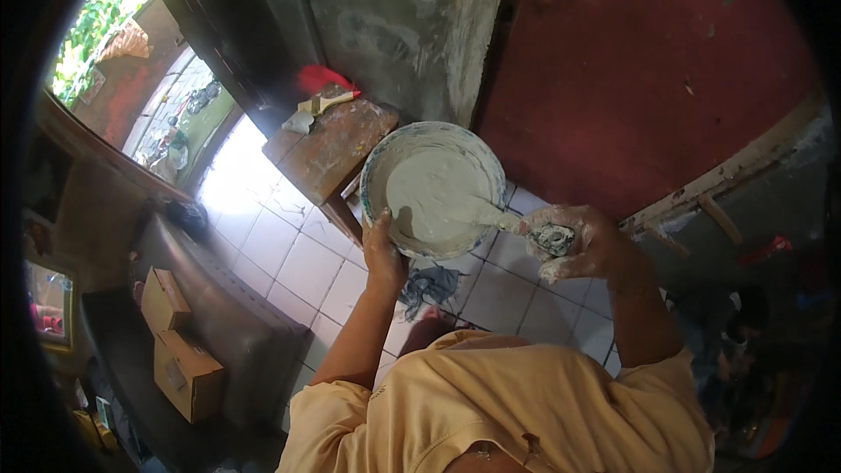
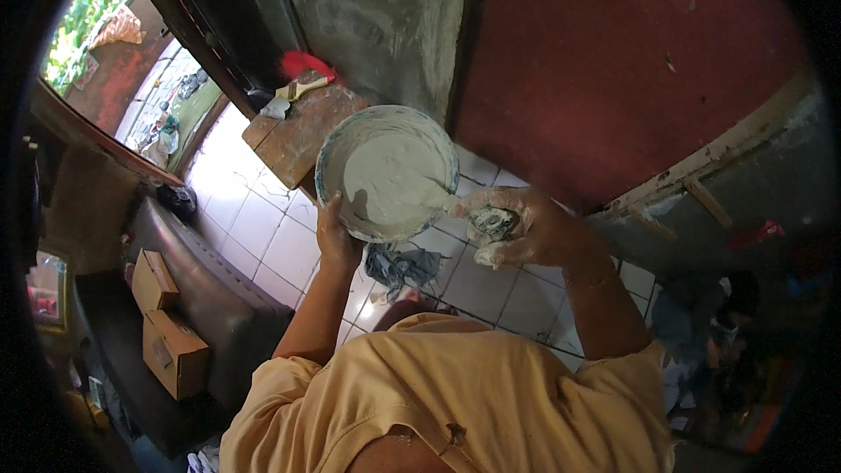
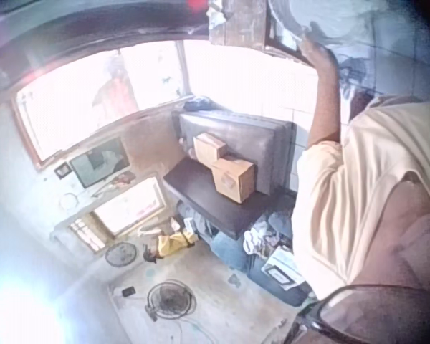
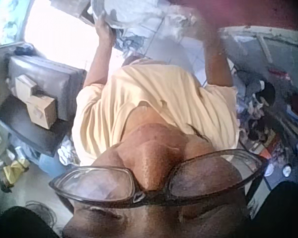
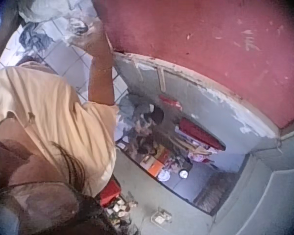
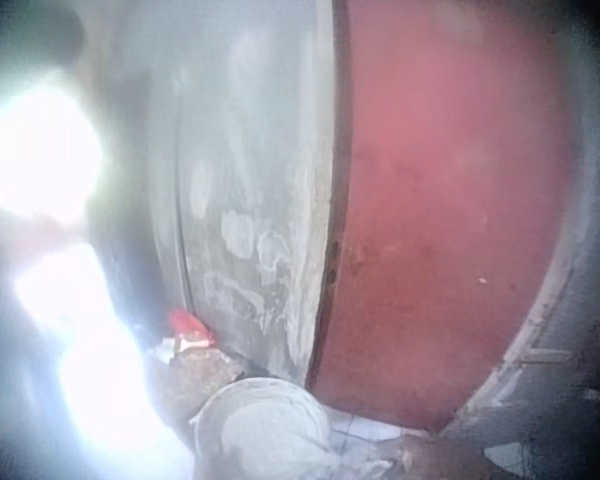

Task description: The person applies plaster to a damaged wall using a putty knife, taking fresh plaster from a bucket held in the other hand.

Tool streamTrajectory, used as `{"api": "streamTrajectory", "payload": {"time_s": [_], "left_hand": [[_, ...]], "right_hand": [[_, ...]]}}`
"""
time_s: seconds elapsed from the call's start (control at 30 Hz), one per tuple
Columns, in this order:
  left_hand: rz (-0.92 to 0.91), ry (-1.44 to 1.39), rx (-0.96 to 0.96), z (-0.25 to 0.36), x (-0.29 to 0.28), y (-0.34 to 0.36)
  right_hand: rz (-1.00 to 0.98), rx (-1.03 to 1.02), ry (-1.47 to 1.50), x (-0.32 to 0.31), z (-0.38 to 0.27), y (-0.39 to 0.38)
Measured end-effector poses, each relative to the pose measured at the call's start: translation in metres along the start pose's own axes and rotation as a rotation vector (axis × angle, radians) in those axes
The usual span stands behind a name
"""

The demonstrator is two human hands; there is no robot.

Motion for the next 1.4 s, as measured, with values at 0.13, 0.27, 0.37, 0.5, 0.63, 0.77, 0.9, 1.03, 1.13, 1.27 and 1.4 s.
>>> {"api": "streamTrajectory", "payload": {"time_s": [0.13, 0.27, 0.37, 0.5, 0.63, 0.77, 0.9, 1.03, 1.13, 1.27, 1.4], "left_hand": [[-0.141, 0.257, 0.077, -0.005, 0.016, 0.013], [-0.227, 0.388, 0.125, -0.004, 0.047, 0.012], [-0.186, 0.287, 0.006, -0.022, 0.059, 0.003], [-0.167, 0.254, -0.065, -0.04, 0.074, -0.011], [-0.042, 0.194, -0.096, -0.069, 0.093, -0.046], [0.02, 0.112, 0.025, -0.112, 0.12, -0.098], [0.089, 0.096, 0.046, -0.146, 0.155, -0.148], [0.115, 0.158, 0.104, -0.186, 0.184, -0.18], [0.087, 0.406, 0.179, -0.205, 0.194, -0.188], [0.077, 0.387, 0.204, -0.218, 0.217, -0.185], [0.092, 0.33, 0.178, -0.232, 0.222, -0.173]], "right_hand": [[0.31, -0.261, -0.11, -0.015, 0.015, 0.011], [0.64, -0.23, -0.26, -0.049, 0.011, 0.018], [0.503, -0.042, -0.155, -0.077, 0.007, 0.003], [0.303, -0.082, -0.104, -0.118, 0.033, -0.023], [0.202, 0.051, 0.044, -0.157, 0.049, -0.055], [0.091, 0.026, 0.299, -0.196, 0.079, -0.105], [0.052, 0.166, 0.202, -0.229, 0.106, -0.149], [0.062, 0.215, 0.379, -0.249, 0.145, -0.175], [0.029, 0.237, 0.564, -0.258, 0.166, -0.182], [0.047, 0.277, 0.687, -0.273, 0.183, -0.182], [0.117, 0.271, 0.545, -0.287, 0.181, -0.181]]}}
Point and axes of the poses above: each hand's wrist, its own y-axis towards the middle knuckle, its own x-axis out of the palm, z = x × y, the point moved 2 cm from there along y, towards the middle knuckle, and after that the axes turned 8 degrees about x, right-handed, at the moved point
